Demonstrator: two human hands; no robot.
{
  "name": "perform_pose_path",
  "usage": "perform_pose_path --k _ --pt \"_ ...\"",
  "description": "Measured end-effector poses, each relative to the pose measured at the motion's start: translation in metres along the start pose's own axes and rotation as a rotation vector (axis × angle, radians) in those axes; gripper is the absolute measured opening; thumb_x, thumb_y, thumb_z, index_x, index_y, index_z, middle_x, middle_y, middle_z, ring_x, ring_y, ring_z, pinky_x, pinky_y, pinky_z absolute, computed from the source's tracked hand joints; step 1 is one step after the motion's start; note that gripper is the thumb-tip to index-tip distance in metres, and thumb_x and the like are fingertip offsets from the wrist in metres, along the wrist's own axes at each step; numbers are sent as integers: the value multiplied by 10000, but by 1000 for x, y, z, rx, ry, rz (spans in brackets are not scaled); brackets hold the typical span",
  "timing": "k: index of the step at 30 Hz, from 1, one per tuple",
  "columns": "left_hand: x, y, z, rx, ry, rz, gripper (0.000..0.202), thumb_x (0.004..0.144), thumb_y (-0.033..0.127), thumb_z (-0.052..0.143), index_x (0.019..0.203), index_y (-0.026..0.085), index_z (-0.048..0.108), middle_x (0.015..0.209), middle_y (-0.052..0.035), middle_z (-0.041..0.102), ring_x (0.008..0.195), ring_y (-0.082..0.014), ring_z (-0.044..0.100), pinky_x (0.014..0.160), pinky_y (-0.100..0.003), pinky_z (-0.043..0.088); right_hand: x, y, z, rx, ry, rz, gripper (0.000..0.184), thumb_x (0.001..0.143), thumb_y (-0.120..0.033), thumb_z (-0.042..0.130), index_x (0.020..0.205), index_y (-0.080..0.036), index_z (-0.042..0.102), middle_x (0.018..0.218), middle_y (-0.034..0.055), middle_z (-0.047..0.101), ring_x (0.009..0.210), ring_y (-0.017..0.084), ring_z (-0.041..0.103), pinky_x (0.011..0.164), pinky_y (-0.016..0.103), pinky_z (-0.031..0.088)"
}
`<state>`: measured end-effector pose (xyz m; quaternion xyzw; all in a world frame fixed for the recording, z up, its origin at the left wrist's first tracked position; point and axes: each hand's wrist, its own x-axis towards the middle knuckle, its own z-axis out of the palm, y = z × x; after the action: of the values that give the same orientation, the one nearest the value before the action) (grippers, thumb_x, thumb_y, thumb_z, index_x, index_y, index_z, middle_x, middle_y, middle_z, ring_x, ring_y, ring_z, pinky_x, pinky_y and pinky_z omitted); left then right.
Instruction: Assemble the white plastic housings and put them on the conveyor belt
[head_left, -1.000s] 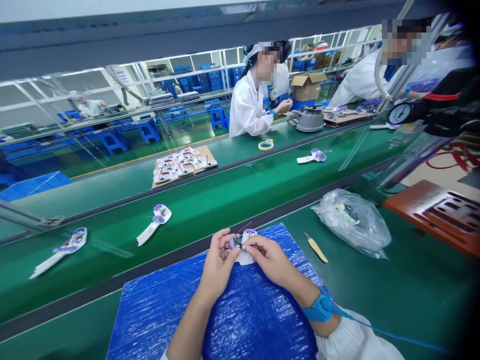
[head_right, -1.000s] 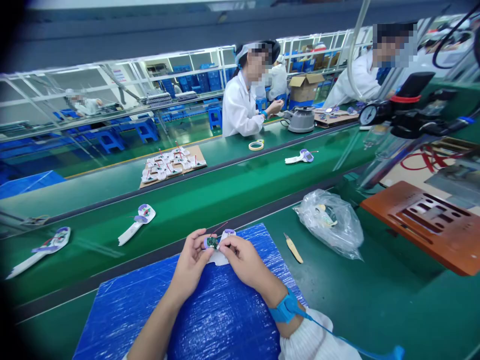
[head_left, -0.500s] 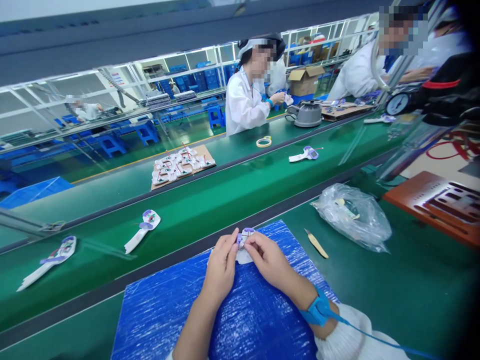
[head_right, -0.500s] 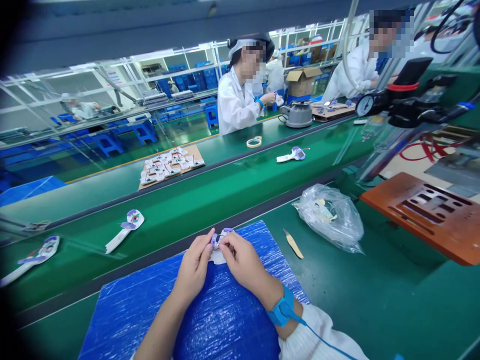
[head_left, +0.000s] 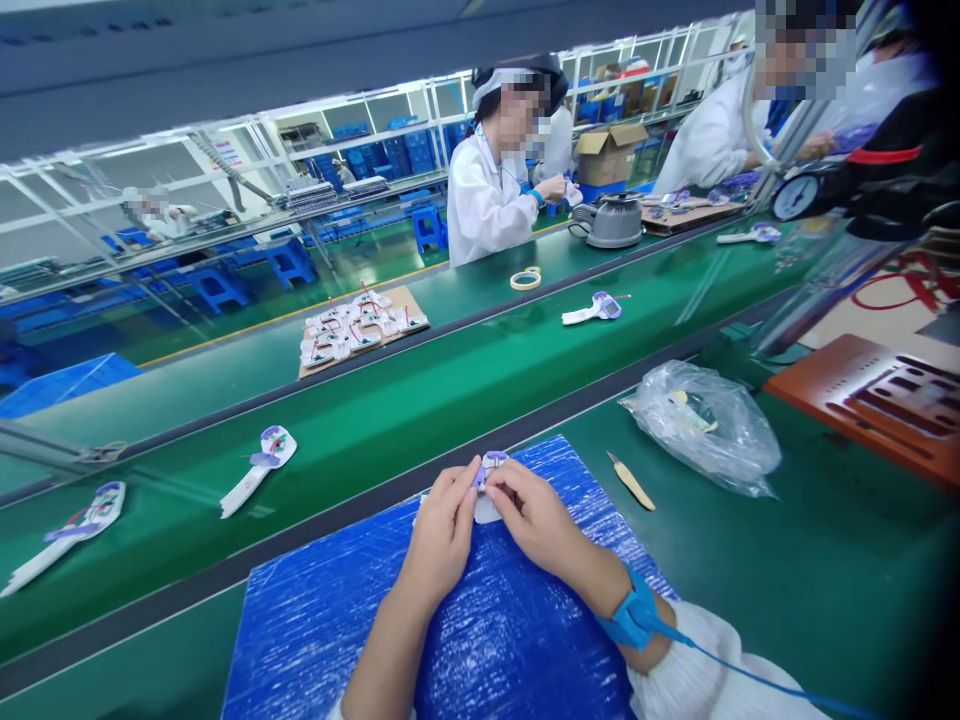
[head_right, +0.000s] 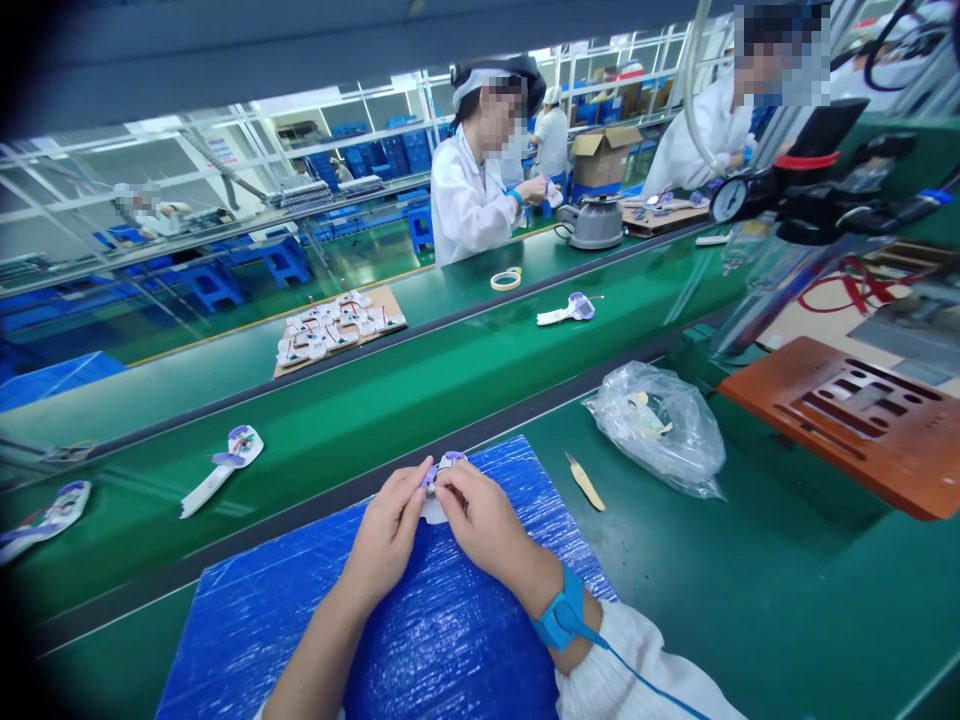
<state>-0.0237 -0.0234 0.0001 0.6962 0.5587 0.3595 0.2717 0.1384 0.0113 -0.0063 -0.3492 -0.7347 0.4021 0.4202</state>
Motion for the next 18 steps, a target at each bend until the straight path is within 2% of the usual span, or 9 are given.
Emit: perform_pose_path --k 9,13,15,18 --pt "-1 2 8 14 38 -14 416 982 303 365 1382 261 473 1167 -92 568 1069 -200 554 941 -344 450 -1 3 8 50 93 60 179 916 -208 484 761 -206 572 737 6 539 663 161 506 617 278 386" --pt "-3 5 10 37 64 -20 414 982 298 362 1378 251 473 1178 -93 567 1076 -198 556 940 -340 452 1 1 11 100 108 85 194 926 -231 490 771 -204 602 758 17 566 699 168 529 637 279 408" --pt "3 6 4 65 116 -33 408 980 304 375 1366 232 481 1183 -98 567 1077 -197 559 942 -338 453 3 -2 12 143 169 86 190 937 -261 482 846 -204 639 866 49 605 793 186 565 664 280 433" --pt "28 -2 -19 136 312 -56 390 966 327 420 1324 204 510 1154 -103 587 1051 -205 572 939 -353 460 6 -2 11 181 370 136 221 932 -339 498 1008 -200 652 1045 99 607 883 208 582 645 278 457"
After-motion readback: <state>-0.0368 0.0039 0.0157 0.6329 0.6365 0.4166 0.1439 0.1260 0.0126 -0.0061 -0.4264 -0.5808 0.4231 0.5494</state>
